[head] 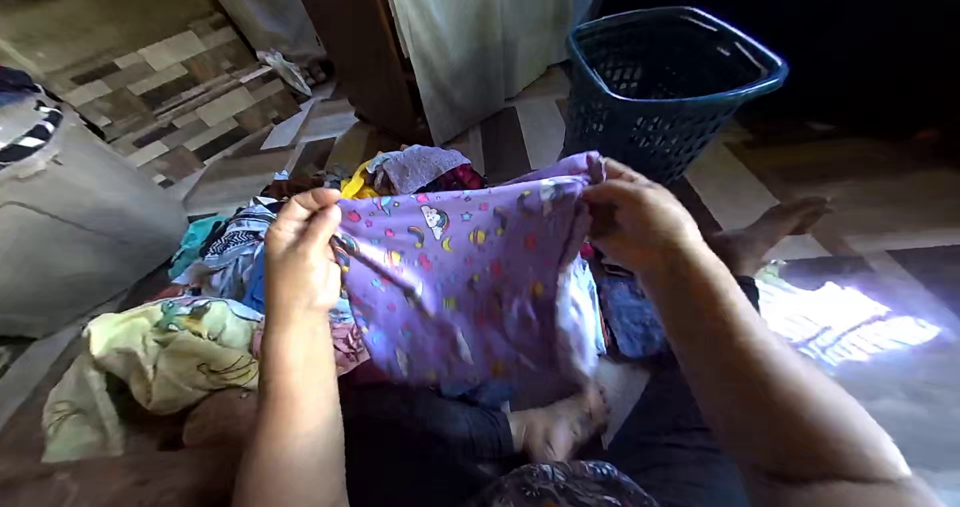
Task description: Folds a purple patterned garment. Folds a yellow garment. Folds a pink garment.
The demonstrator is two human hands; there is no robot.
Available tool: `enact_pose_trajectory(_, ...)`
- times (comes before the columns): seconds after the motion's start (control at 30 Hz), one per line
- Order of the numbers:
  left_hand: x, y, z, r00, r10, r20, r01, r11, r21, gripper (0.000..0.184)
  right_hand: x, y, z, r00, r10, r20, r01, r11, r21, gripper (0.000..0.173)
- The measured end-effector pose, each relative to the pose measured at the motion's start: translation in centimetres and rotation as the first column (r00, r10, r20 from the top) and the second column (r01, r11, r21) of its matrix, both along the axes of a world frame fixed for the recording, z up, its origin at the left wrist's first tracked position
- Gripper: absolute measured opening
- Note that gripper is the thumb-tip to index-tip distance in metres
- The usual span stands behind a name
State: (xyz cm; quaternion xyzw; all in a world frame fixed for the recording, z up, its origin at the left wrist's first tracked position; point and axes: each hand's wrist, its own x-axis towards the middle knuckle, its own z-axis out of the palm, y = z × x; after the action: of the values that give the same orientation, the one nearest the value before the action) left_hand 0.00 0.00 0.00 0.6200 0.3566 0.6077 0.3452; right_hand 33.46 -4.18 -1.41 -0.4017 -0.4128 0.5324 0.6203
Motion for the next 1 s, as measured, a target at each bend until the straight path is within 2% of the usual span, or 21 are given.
enact_pose_trajectory(0.07, -0.1, 0.9, 0.6, 1.0, 0.016, -0.016, -0.014, 0.997, 0.076, 0.023, 0.9, 1.1, -0.1, 0.992, -0.113, 0.054, 0.103, 0.982, 0.156, 0.023)
enact_pose_trajectory(0.13, -0.3, 0.7, 0.1, 1.0, -0.004, -0.029, 0.007, 0.992, 0.123, 0.025, 1.2, 1.3, -1.0, 0.978, -0.175, 0.113, 0.133, 0.942, 0.309, 0.029)
enact_pose_trajectory(0.2, -0.6, -0.4, -2.1, 0.998, 0.001, -0.063, 0.002, 0.998, 0.059, 0.025, 1.0, 0.6, -3.3, 0.948, -0.216, 0.234, 0.124, 0.927, 0.354, 0.044)
enact_pose_trajectory(0.27, -0.9, -1.4, -6.4, 0.991, 0.07, -0.116, -0.083, 0.99, -0.115, 0.018, 0.7, -0.7, -7.4, 0.893, -0.199, 0.404, 0.09, 0.958, 0.272, 0.061)
enact_pose_trajectory(0.3, -0.9, -1.9, -9.0, 0.979, 0.103, -0.179, -0.142, 0.965, -0.22, 0.017, 0.6, -1.2, -10.1, 0.858, -0.162, 0.488, 0.063, 0.975, 0.212, 0.061)
enact_pose_trajectory(0.37, -0.8, -3.1, -14.6, 0.945, 0.091, -0.313, -0.219, 0.889, -0.402, 0.024, 0.4, -2.6, -15.9, 0.74, 0.007, 0.672, -0.02, 1.0, 0.013, 0.045)
enact_pose_trajectory(0.4, -0.7, -3.9, -17.3, 0.927, 0.055, -0.371, -0.237, 0.853, -0.465, 0.026, 0.3, -3.4, -18.4, 0.67, 0.123, 0.732, -0.062, 0.992, -0.11, 0.043)
enact_pose_trajectory(0.47, -0.5, -5.5, -21.1, 0.887, -0.024, -0.462, -0.27, 0.783, -0.56, 0.025, 0.0, -5.0, -21.9, 0.567, 0.328, 0.756, -0.121, 0.94, -0.318, 0.043)
enact_pose_trajectory(0.53, -0.4, -5.8, -22.5, 0.844, -0.086, -0.53, -0.302, 0.74, -0.601, 0.022, -0.3, -5.7, -23.1, 0.515, 0.443, 0.734, -0.144, 0.889, -0.435, 0.041)
enact_pose_trajectory(0.63, -0.6, -4.8, -21.1, 0.806, -0.109, -0.582, -0.335, 0.726, -0.6, 0.023, -0.4, -4.9, -22.3, 0.494, 0.489, 0.719, -0.117, 0.857, -0.502, 0.038)
enact_pose_trajectory(0.77, -1.0, -1.4, -17.9, 0.798, -0.111, -0.593, -0.329, 0.744, -0.581, 0.028, 0.0, -0.7, -18.7, 0.502, 0.358, 0.787, -0.01, 0.913, -0.408, 0.036)
enact_pose_trajectory(0.83, -0.9, 0.6, -15.5, 0.8, -0.058, -0.598, -0.344, 0.772, -0.535, 0.028, 0.4, 1.6, -16.9, 0.504, 0.178, 0.845, 0.043, 0.972, -0.231, 0.032)
enact_pose_trajectory(0.9, -0.8, 2.3, -12.9, 0.83, 0.065, -0.555, -0.347, 0.838, -0.421, 0.028, 0.9, 3.3, -14.7, 0.504, -0.082, 0.86, 0.11, 0.994, 0.03, 0.028)
enact_pose_trajectory(1.0, -0.2, 2.9, -9.0, 0.929, 0.2, -0.311, -0.282, 0.927, -0.247, 0.027, 1.4, 3.1, -10.6, 0.467, -0.437, 0.768, 0.147, 0.895, 0.42, 0.024)
